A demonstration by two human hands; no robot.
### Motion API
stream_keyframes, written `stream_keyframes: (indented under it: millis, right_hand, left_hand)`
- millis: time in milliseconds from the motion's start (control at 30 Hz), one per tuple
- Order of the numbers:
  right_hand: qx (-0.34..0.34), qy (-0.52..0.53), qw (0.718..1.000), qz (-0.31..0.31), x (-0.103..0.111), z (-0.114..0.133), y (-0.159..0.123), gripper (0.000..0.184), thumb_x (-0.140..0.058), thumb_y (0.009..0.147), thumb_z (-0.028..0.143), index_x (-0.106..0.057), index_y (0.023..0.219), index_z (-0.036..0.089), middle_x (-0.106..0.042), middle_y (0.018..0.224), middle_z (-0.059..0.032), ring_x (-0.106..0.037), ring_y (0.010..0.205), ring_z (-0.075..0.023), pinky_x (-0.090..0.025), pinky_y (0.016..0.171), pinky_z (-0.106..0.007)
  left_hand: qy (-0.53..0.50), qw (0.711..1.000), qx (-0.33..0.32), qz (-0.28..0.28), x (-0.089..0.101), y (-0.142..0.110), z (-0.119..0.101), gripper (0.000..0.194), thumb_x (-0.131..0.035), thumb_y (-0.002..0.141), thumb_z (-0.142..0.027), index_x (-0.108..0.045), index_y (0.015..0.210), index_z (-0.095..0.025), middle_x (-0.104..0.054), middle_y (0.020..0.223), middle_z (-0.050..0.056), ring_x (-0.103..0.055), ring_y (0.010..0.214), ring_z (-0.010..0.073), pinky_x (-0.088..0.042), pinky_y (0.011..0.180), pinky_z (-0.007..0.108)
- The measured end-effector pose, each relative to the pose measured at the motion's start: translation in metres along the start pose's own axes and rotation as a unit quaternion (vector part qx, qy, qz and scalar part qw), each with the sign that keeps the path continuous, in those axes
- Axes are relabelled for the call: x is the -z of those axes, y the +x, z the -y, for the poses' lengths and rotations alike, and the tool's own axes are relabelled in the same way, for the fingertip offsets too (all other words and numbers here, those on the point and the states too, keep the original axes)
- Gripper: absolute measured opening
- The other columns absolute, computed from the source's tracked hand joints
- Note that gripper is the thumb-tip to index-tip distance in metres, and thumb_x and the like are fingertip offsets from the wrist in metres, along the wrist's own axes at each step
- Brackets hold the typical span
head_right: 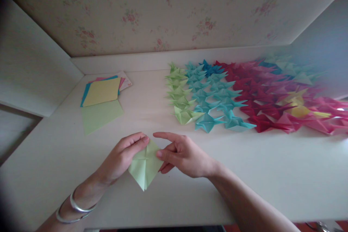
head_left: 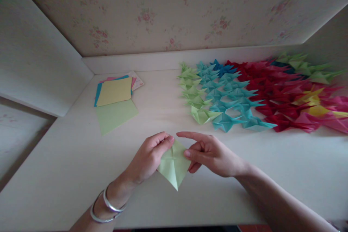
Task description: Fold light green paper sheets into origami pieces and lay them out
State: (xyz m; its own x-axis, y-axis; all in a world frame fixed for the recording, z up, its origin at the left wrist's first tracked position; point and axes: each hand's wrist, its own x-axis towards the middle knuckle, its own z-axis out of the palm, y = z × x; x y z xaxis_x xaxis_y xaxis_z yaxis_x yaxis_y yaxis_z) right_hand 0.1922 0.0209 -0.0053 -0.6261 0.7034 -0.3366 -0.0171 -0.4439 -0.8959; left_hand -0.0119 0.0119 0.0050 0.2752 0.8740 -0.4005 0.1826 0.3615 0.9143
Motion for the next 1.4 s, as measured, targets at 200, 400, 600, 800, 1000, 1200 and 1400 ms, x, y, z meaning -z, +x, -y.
stream_keyframes:
  millis: [200,400,600,800,1000,1200,1400]
  right_hand:
    - [0.051,-0.045,0.997,-0.020,0.001,-0.003,-0.003,0.065,-0.064,0.092,0.048,-0.045,0.147,0.017,-0.071,0.068,-0.0003,-0.071,0.062,-0.0154,-0.060,0.060,-0.027]
    - [0.230,-0.240,0.943,0.005,0.010,-0.005,-0.008,0.062,-0.070,0.091,0.036,-0.045,0.148,0.030,-0.039,0.158,-0.0128,-0.048,0.138,-0.0266,-0.053,0.101,-0.038]
    - [0.411,-0.376,0.828,-0.062,0.009,-0.012,0.001,0.032,-0.059,0.095,0.007,-0.067,0.123,0.020,-0.071,0.125,-0.0124,-0.067,0.116,-0.0179,-0.054,0.098,-0.026]
    - [0.321,-0.361,0.855,-0.188,0.006,-0.007,-0.003,0.013,-0.063,0.095,0.018,-0.075,0.099,0.016,-0.078,0.083,-0.0057,-0.072,0.068,-0.0154,-0.056,0.063,-0.022]
    - [0.178,-0.225,0.945,-0.160,0.004,0.005,-0.007,0.032,-0.061,0.096,0.036,-0.075,0.078,0.015,-0.073,0.066,-0.0047,-0.069,0.062,-0.0172,-0.053,0.055,-0.024]
    - [0.122,-0.124,0.981,-0.081,0.006,0.005,-0.005,0.032,-0.062,0.095,0.040,-0.078,0.087,0.013,-0.076,0.074,-0.0071,-0.072,0.070,-0.0179,-0.057,0.064,-0.026]
    - [0.116,0.037,0.991,-0.057,0.012,-0.005,-0.008,0.021,-0.075,0.087,0.034,-0.080,0.101,0.020,-0.078,0.071,-0.0039,-0.074,0.061,-0.0161,-0.058,0.061,-0.025]
  left_hand:
    - [-0.054,0.998,0.029,-0.021,-0.002,0.001,-0.002,0.033,-0.062,0.089,-0.045,-0.056,0.072,-0.018,-0.048,0.062,-0.005,-0.045,0.057,0.0108,-0.033,0.051,0.021]
    - [-0.167,0.981,0.071,-0.071,0.002,0.001,-0.004,0.027,-0.071,0.083,-0.045,-0.061,0.078,-0.020,-0.054,0.065,-0.005,-0.048,0.054,0.0098,-0.034,0.046,0.018]
    - [-0.102,0.991,0.080,-0.021,0.001,0.002,0.003,0.028,-0.068,0.086,-0.048,-0.067,0.096,-0.022,-0.062,0.074,-0.002,-0.058,0.061,0.0126,-0.040,0.049,0.020]
    - [-0.052,0.998,-0.038,0.019,0.005,-0.005,-0.005,0.053,-0.046,0.098,-0.056,-0.057,0.137,-0.023,-0.070,0.124,0.010,-0.060,0.118,0.0268,-0.047,0.098,0.036]
    - [-0.050,0.994,-0.046,0.085,0.008,-0.007,-0.006,0.041,-0.069,0.087,-0.048,-0.071,0.111,-0.015,-0.075,0.100,0.009,-0.069,0.089,0.0245,-0.058,0.075,0.033]
    - [-0.046,0.996,-0.055,0.048,0.004,-0.004,-0.006,0.019,-0.068,0.091,-0.034,-0.075,0.093,-0.017,-0.072,0.079,0.002,-0.067,0.074,0.0163,-0.058,0.064,0.024]
    - [-0.127,0.988,-0.038,0.078,0.009,-0.006,-0.001,0.017,-0.075,0.084,-0.028,-0.082,0.099,-0.023,-0.077,0.088,0.003,-0.068,0.071,0.0163,-0.059,0.058,0.025]
